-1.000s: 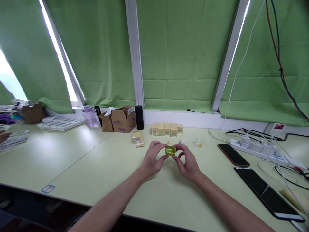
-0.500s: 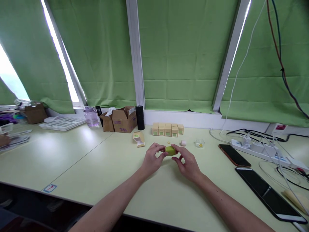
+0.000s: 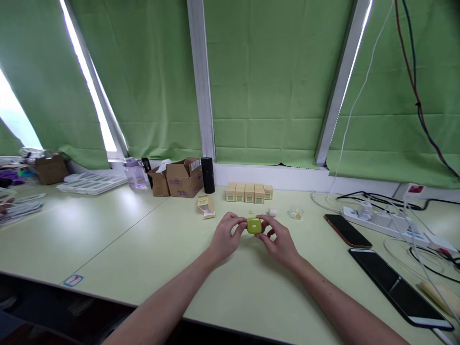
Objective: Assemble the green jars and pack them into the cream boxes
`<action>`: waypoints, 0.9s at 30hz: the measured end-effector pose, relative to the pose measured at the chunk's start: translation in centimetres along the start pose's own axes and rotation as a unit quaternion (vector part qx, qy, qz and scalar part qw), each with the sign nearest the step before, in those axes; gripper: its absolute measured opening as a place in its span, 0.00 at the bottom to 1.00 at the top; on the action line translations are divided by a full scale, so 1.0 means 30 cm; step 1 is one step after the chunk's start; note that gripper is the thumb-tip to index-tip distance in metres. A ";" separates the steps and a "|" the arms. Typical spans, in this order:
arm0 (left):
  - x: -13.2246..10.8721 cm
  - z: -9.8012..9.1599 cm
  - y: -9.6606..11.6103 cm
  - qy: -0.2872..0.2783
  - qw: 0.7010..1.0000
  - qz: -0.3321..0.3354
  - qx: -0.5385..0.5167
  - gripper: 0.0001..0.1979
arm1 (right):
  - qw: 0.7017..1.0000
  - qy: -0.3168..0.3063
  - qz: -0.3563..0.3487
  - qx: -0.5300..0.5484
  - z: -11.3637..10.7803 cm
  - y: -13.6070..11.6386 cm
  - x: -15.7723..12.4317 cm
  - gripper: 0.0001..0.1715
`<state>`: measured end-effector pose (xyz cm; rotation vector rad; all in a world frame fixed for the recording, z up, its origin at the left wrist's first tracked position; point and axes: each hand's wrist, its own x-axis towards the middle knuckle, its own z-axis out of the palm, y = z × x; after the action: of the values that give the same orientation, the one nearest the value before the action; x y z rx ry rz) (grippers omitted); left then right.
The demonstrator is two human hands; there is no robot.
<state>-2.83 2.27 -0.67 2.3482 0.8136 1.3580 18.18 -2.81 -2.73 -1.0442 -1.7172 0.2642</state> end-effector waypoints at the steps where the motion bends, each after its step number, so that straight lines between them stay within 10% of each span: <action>1: 0.001 -0.005 0.000 -0.004 1.000 0.022 0.006 0.11 | 1.000 -0.001 0.010 0.007 -0.003 -0.004 0.002 0.24; 27: -0.008 -0.022 0.032 -0.081 0.977 0.154 0.126 0.25 | 0.993 -0.042 0.056 0.099 -0.004 -0.013 0.003 0.14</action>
<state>-3.20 1.36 0.01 2.8383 0.6239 1.2082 18.06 -3.01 -2.39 -0.9957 -1.6705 0.5472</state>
